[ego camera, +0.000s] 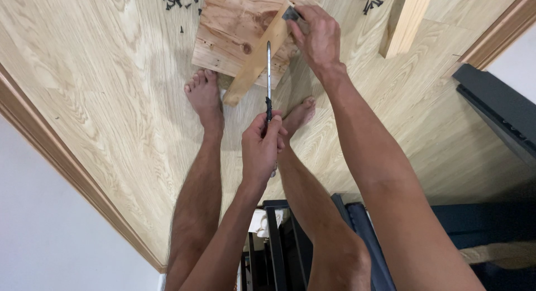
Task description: The person uses a screwdriver to attach a metal bracket to a wooden plank by driving screws into pre-drilled holes. The person repeatedly positions the bracket, inserts screws, and tightens them while working on the floor.
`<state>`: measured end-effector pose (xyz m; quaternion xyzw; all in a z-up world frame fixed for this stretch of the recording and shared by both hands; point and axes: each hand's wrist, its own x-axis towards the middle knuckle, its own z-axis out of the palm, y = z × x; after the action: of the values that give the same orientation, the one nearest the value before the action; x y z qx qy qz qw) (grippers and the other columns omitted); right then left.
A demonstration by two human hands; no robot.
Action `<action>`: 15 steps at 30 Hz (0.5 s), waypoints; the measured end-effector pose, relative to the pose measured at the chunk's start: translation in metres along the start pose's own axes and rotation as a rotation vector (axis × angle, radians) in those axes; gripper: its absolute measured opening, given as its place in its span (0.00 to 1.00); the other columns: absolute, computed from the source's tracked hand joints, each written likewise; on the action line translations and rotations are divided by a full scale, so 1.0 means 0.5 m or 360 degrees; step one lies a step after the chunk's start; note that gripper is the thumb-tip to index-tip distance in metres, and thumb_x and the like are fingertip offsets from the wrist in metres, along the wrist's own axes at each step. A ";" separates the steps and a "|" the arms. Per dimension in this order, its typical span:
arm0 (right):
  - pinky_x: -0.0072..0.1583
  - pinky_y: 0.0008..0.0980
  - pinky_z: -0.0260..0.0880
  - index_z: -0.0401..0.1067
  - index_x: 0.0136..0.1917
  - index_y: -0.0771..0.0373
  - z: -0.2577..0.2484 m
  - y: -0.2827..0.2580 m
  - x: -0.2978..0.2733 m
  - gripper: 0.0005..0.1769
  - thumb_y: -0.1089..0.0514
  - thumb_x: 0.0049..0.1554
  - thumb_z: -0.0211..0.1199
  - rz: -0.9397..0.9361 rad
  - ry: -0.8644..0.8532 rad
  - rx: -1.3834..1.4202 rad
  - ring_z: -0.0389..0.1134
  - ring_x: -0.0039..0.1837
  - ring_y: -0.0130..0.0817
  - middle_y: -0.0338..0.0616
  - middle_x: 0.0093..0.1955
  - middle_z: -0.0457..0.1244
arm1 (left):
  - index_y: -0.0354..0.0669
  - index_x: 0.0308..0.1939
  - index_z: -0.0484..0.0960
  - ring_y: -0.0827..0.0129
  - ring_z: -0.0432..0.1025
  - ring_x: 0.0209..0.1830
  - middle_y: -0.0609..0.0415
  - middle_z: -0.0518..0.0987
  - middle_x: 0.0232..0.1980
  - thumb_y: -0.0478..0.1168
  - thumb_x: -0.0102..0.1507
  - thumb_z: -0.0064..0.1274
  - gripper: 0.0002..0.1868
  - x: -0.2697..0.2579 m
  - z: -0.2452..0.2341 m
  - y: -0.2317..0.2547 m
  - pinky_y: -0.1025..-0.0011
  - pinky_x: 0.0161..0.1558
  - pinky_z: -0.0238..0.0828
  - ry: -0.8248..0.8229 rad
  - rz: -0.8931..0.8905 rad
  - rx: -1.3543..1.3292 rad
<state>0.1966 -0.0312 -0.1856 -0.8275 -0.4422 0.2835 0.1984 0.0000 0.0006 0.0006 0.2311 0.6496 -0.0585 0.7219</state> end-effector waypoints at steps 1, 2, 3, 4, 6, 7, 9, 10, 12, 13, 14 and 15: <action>0.56 0.40 0.75 0.78 0.57 0.67 0.001 0.001 0.000 0.17 0.62 0.56 0.76 0.0003 0.0005 -0.0011 0.74 0.53 0.48 0.51 0.54 0.71 | 0.35 0.54 0.81 0.82 0.67 0.23 0.58 0.78 0.31 0.43 0.70 0.47 0.16 -0.001 0.000 0.001 0.81 0.26 0.64 0.0001 -0.0013 -0.0004; 0.57 0.39 0.75 0.78 0.58 0.67 0.004 0.001 0.000 0.17 0.62 0.56 0.76 0.0004 0.0009 -0.0020 0.74 0.54 0.48 0.51 0.55 0.71 | 0.35 0.54 0.80 0.82 0.67 0.23 0.57 0.78 0.31 0.43 0.70 0.47 0.16 -0.001 0.001 0.001 0.81 0.26 0.64 0.0004 -0.0027 -0.0010; 0.57 0.39 0.75 0.78 0.58 0.67 0.006 0.001 0.000 0.17 0.62 0.56 0.76 0.0005 0.0013 -0.0028 0.74 0.54 0.48 0.51 0.55 0.71 | 0.34 0.54 0.81 0.82 0.67 0.23 0.57 0.78 0.31 0.43 0.70 0.48 0.16 0.001 0.002 0.002 0.81 0.26 0.64 0.0002 -0.0016 -0.0012; 0.57 0.39 0.75 0.78 0.58 0.67 0.008 0.002 -0.001 0.18 0.62 0.56 0.76 0.0024 0.0015 -0.0010 0.74 0.54 0.48 0.51 0.56 0.71 | 0.34 0.54 0.81 0.82 0.67 0.23 0.57 0.78 0.31 0.43 0.70 0.48 0.16 0.001 0.002 0.002 0.81 0.26 0.64 0.0001 -0.0008 -0.0014; 0.57 0.39 0.75 0.79 0.59 0.67 0.011 0.003 -0.003 0.18 0.62 0.56 0.75 0.0061 0.0021 0.0026 0.74 0.54 0.48 0.51 0.56 0.71 | 0.34 0.54 0.81 0.82 0.67 0.23 0.57 0.78 0.31 0.43 0.70 0.48 0.16 0.001 0.003 0.001 0.81 0.25 0.64 0.0000 -0.0003 -0.0013; 0.57 0.39 0.75 0.79 0.59 0.67 0.013 0.004 -0.002 0.18 0.62 0.56 0.75 0.0074 0.0016 0.0039 0.74 0.54 0.48 0.51 0.56 0.71 | 0.34 0.54 0.81 0.82 0.67 0.23 0.57 0.78 0.31 0.43 0.70 0.48 0.16 0.001 0.003 0.001 0.81 0.25 0.64 0.0001 -0.0006 -0.0011; 0.57 0.39 0.75 0.79 0.60 0.67 0.017 0.006 -0.002 0.18 0.62 0.57 0.75 0.0101 0.0005 0.0068 0.74 0.53 0.47 0.51 0.57 0.71 | 0.34 0.54 0.80 0.82 0.67 0.23 0.57 0.78 0.31 0.43 0.70 0.48 0.16 0.001 0.003 0.001 0.81 0.25 0.63 0.0003 -0.0007 -0.0017; 0.57 0.40 0.75 0.79 0.59 0.66 0.019 0.009 -0.003 0.18 0.62 0.56 0.75 0.0095 0.0012 0.0046 0.74 0.53 0.48 0.51 0.57 0.71 | 0.34 0.54 0.80 0.82 0.67 0.23 0.57 0.78 0.31 0.43 0.69 0.48 0.16 0.002 0.003 0.001 0.81 0.25 0.63 0.0001 -0.0006 -0.0027; 0.56 0.40 0.75 0.80 0.58 0.66 0.024 0.014 0.000 0.17 0.61 0.56 0.76 0.0080 0.0029 0.0002 0.74 0.54 0.48 0.50 0.56 0.71 | 0.34 0.54 0.80 0.82 0.67 0.23 0.57 0.78 0.31 0.42 0.69 0.48 0.16 0.002 0.004 0.000 0.81 0.25 0.63 -0.0003 -0.0001 -0.0036; 0.57 0.40 0.74 0.80 0.58 0.65 0.024 0.017 0.001 0.17 0.61 0.56 0.75 0.0102 0.0018 0.0023 0.74 0.54 0.48 0.50 0.56 0.71 | 0.34 0.54 0.80 0.82 0.67 0.23 0.57 0.78 0.31 0.42 0.70 0.48 0.16 0.002 0.004 -0.001 0.81 0.25 0.63 -0.0004 0.0002 -0.0034; 0.57 0.40 0.74 0.80 0.58 0.65 0.025 0.018 0.002 0.17 0.61 0.56 0.75 0.0124 0.0007 0.0045 0.74 0.54 0.47 0.50 0.57 0.71 | 0.33 0.53 0.80 0.82 0.67 0.23 0.57 0.78 0.31 0.42 0.70 0.48 0.16 0.002 0.003 -0.001 0.81 0.25 0.63 -0.0004 0.0006 -0.0030; 0.57 0.40 0.74 0.80 0.58 0.65 0.024 0.018 0.001 0.16 0.61 0.57 0.75 0.0147 -0.0004 0.0067 0.74 0.54 0.47 0.50 0.57 0.71 | 0.34 0.54 0.80 0.82 0.67 0.23 0.58 0.78 0.31 0.42 0.69 0.48 0.16 0.001 0.002 -0.001 0.81 0.25 0.63 0.0003 0.0002 -0.0027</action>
<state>0.1947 -0.0349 -0.2001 -0.8423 -0.3978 0.3025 0.2020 0.0009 -0.0002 -0.0002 0.2255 0.6507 -0.0522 0.7232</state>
